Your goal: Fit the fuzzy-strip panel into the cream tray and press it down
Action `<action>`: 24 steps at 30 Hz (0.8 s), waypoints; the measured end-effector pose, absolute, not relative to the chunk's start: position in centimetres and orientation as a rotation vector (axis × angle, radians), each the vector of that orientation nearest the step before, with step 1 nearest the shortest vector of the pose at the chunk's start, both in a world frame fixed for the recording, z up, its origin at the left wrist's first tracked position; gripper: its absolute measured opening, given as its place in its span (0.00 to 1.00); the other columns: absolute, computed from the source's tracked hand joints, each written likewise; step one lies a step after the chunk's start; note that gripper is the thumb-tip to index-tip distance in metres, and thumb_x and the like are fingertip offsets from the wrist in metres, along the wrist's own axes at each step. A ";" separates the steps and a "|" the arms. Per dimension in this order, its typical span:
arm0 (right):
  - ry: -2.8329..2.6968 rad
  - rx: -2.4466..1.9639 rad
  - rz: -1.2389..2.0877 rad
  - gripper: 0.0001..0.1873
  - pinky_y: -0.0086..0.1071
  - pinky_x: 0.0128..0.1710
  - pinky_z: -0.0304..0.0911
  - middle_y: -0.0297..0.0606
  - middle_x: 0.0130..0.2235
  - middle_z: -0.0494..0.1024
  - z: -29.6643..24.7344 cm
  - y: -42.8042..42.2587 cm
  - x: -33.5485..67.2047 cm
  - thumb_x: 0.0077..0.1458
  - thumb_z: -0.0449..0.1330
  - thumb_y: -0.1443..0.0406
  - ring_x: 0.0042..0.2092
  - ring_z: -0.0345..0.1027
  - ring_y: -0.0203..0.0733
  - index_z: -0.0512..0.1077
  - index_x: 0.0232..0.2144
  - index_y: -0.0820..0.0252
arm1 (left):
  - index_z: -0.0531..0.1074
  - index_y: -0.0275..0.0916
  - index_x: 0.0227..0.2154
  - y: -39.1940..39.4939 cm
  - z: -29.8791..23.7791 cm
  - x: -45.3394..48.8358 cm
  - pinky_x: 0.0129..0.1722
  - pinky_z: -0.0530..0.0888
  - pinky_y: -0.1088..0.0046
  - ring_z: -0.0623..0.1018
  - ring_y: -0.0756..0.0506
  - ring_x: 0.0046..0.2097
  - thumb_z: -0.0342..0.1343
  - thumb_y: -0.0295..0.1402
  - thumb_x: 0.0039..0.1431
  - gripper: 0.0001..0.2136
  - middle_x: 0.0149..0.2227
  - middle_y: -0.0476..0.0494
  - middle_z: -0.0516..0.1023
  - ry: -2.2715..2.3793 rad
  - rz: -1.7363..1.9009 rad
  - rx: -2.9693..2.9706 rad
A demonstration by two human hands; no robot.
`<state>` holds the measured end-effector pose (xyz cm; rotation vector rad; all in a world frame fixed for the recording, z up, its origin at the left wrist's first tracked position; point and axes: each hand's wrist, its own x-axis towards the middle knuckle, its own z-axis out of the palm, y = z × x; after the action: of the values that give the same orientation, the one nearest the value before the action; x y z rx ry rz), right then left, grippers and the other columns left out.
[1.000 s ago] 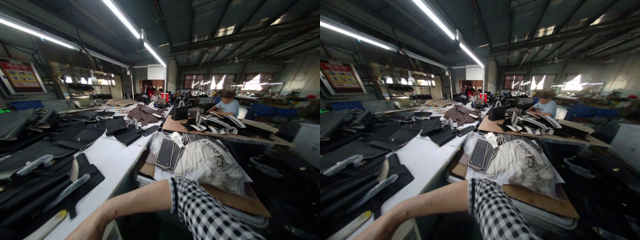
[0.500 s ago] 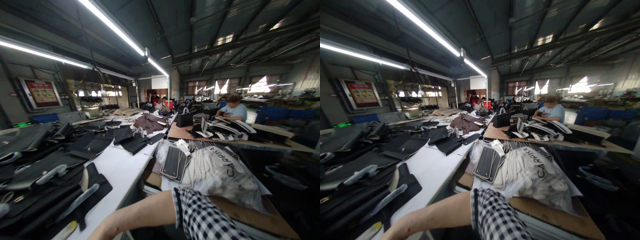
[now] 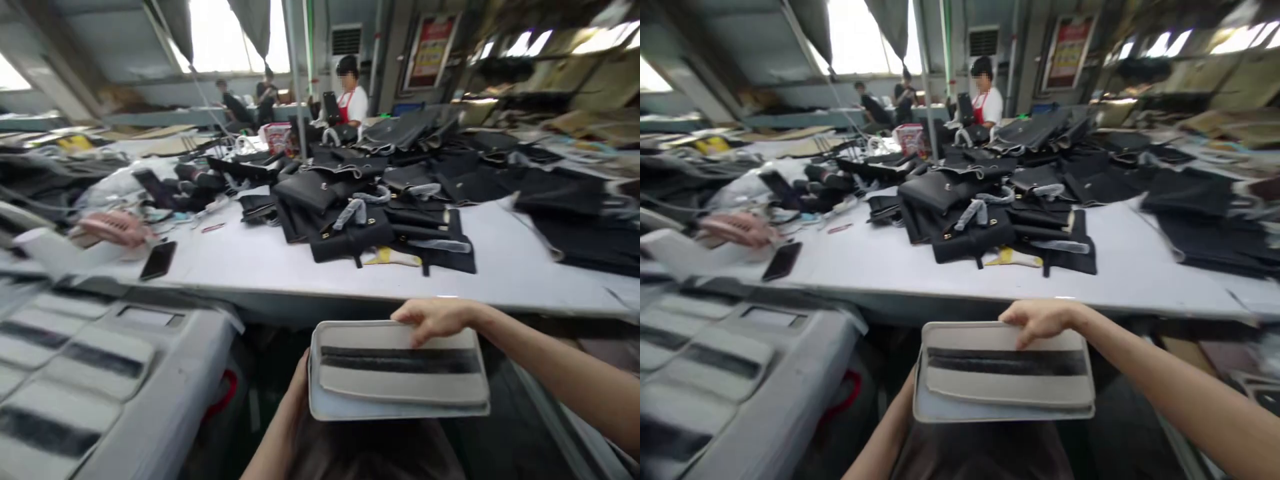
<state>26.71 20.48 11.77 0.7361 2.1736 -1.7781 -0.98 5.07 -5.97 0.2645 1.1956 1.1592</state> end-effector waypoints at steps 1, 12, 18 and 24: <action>2.115 0.736 -1.794 0.19 0.30 0.40 0.67 0.38 0.41 0.79 11.2 20.4 26.0 0.45 0.63 0.65 0.41 0.72 0.44 0.75 0.42 0.65 | 0.75 0.36 0.33 4.7 -6.6 -1.6 0.46 0.72 0.62 0.77 0.41 0.40 0.58 0.51 0.57 0.20 0.34 0.43 0.78 1.205 1.193 0.228; 2.154 0.913 -1.242 0.31 0.44 0.53 0.65 0.47 0.52 0.75 8.1 19.6 23.0 0.44 0.61 0.63 0.53 0.69 0.58 0.71 0.53 0.62 | 0.74 0.36 0.32 5.5 -9.1 -2.3 0.37 0.69 0.68 0.73 0.45 0.31 0.68 0.54 0.41 0.26 0.29 0.45 0.76 1.111 1.275 0.106; 2.512 1.118 -0.446 0.31 0.57 0.49 0.67 0.59 0.50 0.73 6.3 15.6 23.0 0.52 0.53 0.67 0.49 0.71 0.63 0.63 0.59 0.70 | 0.74 0.36 0.30 5.8 -7.8 -2.1 0.37 0.69 0.70 0.73 0.45 0.32 0.68 0.54 0.39 0.25 0.29 0.46 0.76 1.102 1.342 0.093; 3.148 0.834 -0.251 0.31 0.52 0.61 0.60 0.44 0.63 0.62 4.1 11.8 24.9 0.54 0.49 0.75 0.64 0.54 0.53 0.63 0.59 0.54 | 0.75 0.36 0.31 5.7 -7.9 -1.8 0.42 0.70 0.67 0.75 0.42 0.36 0.68 0.53 0.41 0.24 0.31 0.44 0.78 1.078 1.347 0.077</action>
<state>24.92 11.78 4.12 0.8341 3.1476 -0.2509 -1.82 5.70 -7.95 0.0775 1.0782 1.3475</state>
